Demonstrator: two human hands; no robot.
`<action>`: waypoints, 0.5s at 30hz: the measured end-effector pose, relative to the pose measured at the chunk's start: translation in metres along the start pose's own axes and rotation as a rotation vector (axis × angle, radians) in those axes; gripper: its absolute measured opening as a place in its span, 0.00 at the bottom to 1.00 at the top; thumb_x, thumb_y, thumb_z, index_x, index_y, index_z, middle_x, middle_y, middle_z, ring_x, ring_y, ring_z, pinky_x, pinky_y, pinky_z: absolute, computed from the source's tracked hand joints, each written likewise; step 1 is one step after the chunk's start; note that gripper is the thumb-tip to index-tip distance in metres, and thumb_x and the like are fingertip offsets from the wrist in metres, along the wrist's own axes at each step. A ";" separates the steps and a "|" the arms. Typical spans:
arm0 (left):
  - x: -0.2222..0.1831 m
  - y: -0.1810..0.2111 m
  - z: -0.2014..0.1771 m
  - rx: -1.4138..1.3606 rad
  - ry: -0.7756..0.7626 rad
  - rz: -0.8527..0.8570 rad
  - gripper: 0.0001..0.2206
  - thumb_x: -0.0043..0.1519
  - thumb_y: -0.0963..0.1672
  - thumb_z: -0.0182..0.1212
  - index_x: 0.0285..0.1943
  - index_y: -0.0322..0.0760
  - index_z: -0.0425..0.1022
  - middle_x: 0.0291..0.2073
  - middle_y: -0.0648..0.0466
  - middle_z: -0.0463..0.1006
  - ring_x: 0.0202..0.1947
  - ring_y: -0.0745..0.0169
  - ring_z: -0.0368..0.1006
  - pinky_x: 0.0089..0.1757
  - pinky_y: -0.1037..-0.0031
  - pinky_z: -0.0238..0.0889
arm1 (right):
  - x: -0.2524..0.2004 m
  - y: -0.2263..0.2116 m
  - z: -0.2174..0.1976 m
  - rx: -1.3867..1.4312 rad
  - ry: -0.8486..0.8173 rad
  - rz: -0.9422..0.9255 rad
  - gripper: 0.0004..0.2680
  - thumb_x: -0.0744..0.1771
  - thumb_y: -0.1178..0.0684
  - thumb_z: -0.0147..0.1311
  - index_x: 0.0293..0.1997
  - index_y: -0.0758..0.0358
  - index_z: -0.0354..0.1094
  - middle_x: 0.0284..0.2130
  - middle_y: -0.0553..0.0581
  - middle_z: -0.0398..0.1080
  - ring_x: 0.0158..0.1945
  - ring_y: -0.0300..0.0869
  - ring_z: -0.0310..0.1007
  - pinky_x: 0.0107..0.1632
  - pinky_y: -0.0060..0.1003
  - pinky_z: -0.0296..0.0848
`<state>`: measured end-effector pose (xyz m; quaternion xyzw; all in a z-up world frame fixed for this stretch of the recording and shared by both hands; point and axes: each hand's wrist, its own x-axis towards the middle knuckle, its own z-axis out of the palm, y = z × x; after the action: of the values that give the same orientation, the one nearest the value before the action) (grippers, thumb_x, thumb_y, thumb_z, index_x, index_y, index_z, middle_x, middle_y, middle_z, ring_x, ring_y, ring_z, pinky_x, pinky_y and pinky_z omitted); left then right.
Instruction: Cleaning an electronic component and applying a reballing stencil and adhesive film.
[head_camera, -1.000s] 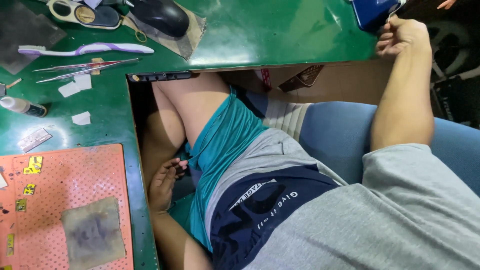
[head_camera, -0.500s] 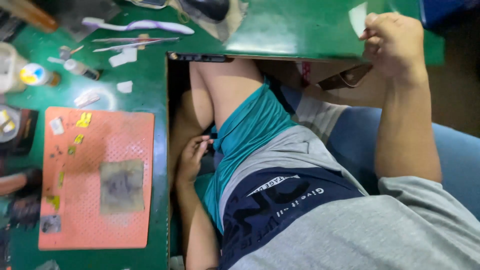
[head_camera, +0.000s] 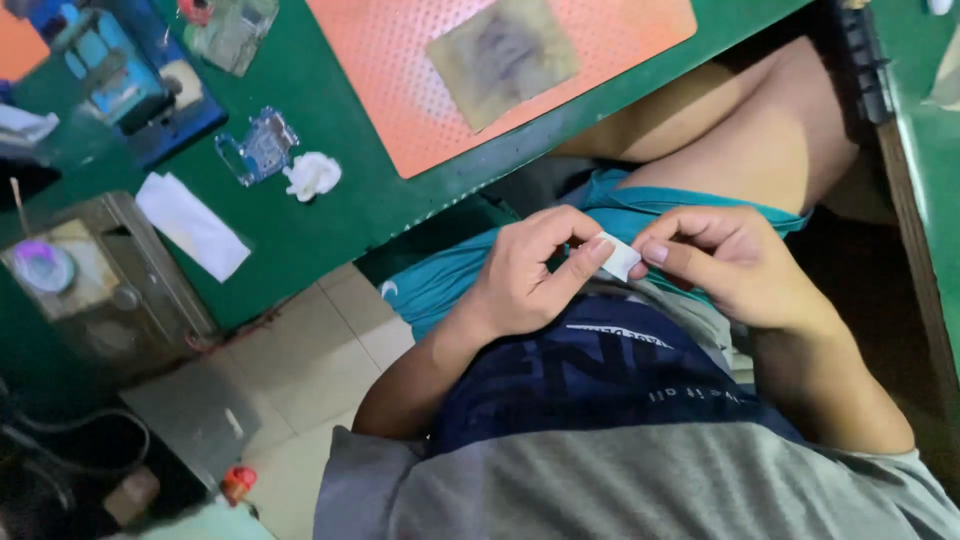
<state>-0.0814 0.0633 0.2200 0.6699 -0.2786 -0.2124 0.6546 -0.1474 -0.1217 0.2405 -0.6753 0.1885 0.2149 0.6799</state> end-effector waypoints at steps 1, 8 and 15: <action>-0.004 -0.002 0.001 0.025 0.035 0.063 0.09 0.59 0.44 0.43 0.29 0.35 0.65 0.23 0.55 0.68 0.24 0.64 0.64 0.31 0.77 0.56 | -0.001 -0.002 0.003 -0.003 -0.068 0.005 0.05 0.61 0.59 0.47 0.31 0.70 0.68 0.24 0.57 0.71 0.30 0.37 0.69 0.37 0.25 0.68; -0.032 -0.022 0.006 -0.261 0.240 -0.196 0.10 0.59 0.45 0.43 0.27 0.38 0.62 0.19 0.57 0.66 0.21 0.73 0.61 0.27 0.83 0.55 | 0.000 0.017 -0.003 -0.557 0.095 -0.757 0.22 0.60 0.64 0.57 0.57 0.71 0.48 0.36 0.67 0.63 0.21 0.36 0.51 0.29 0.25 0.61; -0.041 -0.018 0.009 -0.206 0.223 -0.247 0.09 0.57 0.45 0.45 0.24 0.40 0.61 0.16 0.61 0.63 0.19 0.76 0.57 0.27 0.82 0.53 | 0.017 -0.008 0.022 -1.023 -0.188 -1.394 0.05 0.63 0.64 0.46 0.40 0.72 0.63 0.34 0.62 0.71 0.24 0.40 0.62 0.31 0.34 0.56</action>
<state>-0.1163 0.0826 0.1981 0.6478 -0.0969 -0.2427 0.7156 -0.1297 -0.0990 0.2382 -0.8390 -0.4446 -0.1373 0.2821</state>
